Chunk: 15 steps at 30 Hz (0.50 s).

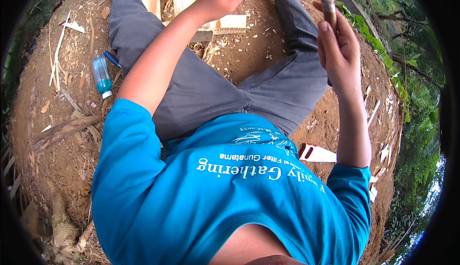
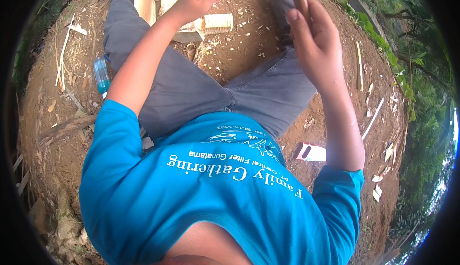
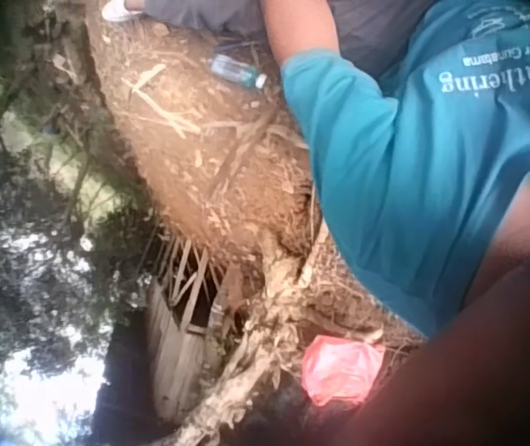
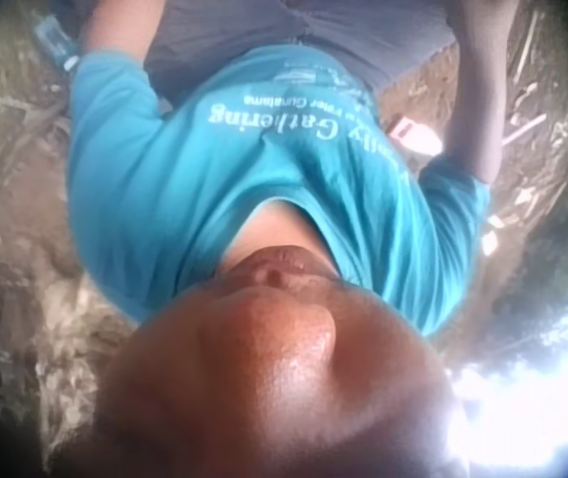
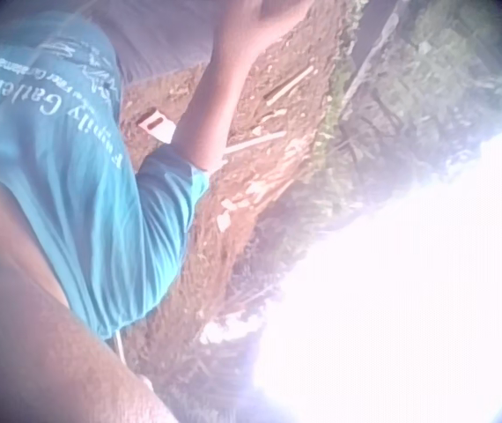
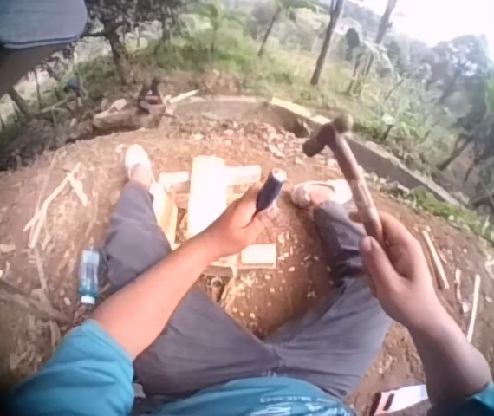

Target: The person uses a saw to cut a piece of wood and then uses a hammer and a chisel to shape the wood.

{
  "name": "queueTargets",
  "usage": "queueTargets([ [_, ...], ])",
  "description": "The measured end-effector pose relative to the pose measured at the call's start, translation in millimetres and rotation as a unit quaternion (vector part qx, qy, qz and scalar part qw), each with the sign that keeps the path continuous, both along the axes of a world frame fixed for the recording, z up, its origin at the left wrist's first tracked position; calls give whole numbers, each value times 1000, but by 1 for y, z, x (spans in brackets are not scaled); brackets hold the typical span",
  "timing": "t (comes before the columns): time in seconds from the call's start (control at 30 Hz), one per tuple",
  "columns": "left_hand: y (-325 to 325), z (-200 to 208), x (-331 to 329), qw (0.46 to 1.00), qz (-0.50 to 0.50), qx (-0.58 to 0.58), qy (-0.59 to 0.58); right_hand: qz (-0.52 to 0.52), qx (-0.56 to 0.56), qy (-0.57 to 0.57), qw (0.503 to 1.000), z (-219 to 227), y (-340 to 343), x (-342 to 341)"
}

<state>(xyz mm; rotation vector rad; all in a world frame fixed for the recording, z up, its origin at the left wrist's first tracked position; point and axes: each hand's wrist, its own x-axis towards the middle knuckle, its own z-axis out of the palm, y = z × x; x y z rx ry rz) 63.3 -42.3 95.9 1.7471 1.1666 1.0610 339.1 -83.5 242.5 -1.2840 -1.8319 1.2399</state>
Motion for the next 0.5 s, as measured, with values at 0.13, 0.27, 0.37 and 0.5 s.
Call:
queueTargets([
  [0.13, 0, -6, -10, 982, 36, -28, -182, -35, 30, 67, 997, 24, 7, 0],
  [0.27, -2, -3, -11, 972, 38, -40, -230, -3, 29, 39, 999, 29, 6, 1],
  [0.37, -4, -9, -13, 975, 27, -14, -222, 8, 50, 57, 997, 40, 4, -14],
  [0.5, -1, -9, -8, 984, 16, -13, -178, 55, 58, 17, 997, -4, 10, -25],
])
